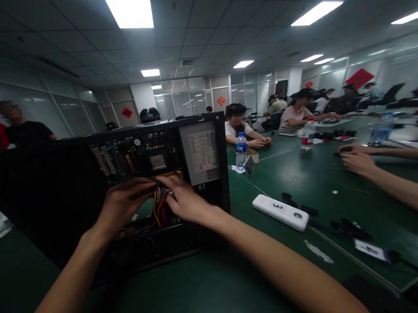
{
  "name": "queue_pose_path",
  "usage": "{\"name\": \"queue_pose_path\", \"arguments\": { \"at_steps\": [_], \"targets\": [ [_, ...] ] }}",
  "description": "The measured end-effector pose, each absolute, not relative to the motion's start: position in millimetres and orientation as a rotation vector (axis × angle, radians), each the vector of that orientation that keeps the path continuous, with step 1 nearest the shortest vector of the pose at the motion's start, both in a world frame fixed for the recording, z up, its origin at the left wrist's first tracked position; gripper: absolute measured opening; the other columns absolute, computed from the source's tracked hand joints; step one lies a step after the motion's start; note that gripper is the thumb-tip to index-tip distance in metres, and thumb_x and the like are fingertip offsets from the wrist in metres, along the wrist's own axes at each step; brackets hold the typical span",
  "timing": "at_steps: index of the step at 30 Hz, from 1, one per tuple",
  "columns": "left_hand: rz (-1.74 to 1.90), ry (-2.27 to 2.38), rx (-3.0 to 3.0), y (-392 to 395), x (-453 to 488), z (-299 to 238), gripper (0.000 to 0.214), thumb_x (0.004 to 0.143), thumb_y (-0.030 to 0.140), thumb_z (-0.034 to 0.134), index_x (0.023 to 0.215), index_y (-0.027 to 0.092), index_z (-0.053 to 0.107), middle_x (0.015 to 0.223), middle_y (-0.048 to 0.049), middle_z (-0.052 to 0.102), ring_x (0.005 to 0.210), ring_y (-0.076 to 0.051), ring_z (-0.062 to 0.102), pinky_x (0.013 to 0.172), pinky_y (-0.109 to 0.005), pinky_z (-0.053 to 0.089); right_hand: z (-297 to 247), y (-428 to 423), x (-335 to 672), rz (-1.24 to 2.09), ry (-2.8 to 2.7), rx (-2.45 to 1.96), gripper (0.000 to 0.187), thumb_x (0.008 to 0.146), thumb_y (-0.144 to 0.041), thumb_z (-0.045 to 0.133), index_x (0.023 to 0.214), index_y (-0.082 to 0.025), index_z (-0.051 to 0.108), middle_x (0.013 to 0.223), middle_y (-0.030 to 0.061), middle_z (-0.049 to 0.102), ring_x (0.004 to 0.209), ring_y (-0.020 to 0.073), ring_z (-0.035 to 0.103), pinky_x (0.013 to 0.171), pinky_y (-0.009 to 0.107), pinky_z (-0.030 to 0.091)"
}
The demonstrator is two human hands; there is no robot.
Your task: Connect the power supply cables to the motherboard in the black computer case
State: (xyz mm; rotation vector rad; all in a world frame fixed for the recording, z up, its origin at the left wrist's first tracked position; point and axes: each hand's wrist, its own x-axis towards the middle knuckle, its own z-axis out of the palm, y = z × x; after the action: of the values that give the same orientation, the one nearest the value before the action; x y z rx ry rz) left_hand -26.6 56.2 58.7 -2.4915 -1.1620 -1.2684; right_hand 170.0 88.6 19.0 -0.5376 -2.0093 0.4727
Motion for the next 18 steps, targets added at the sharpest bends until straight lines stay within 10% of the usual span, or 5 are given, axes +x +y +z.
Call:
{"name": "queue_pose_path", "arguments": {
  "at_steps": [7, 18],
  "targets": [
    [-0.981, -1.343, -2.545, 72.8, -39.7, 43.1, 0.024, 0.088, 0.036, 0.061, 0.102, 0.022, 0.074, 0.107, -0.0053, 0.075, 0.101, -0.023, 0.069, 0.095, -0.036, 0.051, 21.6, 90.4, 179.9, -0.160, -2.305, -0.827, 0.028, 0.093, -0.011, 0.047, 0.115, -0.016, 0.063, 0.120, 0.0134, 0.053, 0.115, 0.0251, 0.049, 0.096, 0.041, 0.047],
    [-0.229, -1.457, -2.536, 99.3, -39.0, 43.7, 0.028, 0.088, 0.016, 0.057, 0.109, 0.022, 0.074, 0.111, -0.0063, 0.073, 0.104, -0.024, 0.068, 0.092, -0.033, 0.051, 14.1, 95.1, 179.6, -0.151, -2.399, -1.048, 0.014, 0.089, -0.012, 0.053, 0.098, -0.013, 0.063, 0.112, 0.0113, 0.054, 0.105, 0.0212, 0.051, 0.087, 0.031, 0.043]
  ]
}}
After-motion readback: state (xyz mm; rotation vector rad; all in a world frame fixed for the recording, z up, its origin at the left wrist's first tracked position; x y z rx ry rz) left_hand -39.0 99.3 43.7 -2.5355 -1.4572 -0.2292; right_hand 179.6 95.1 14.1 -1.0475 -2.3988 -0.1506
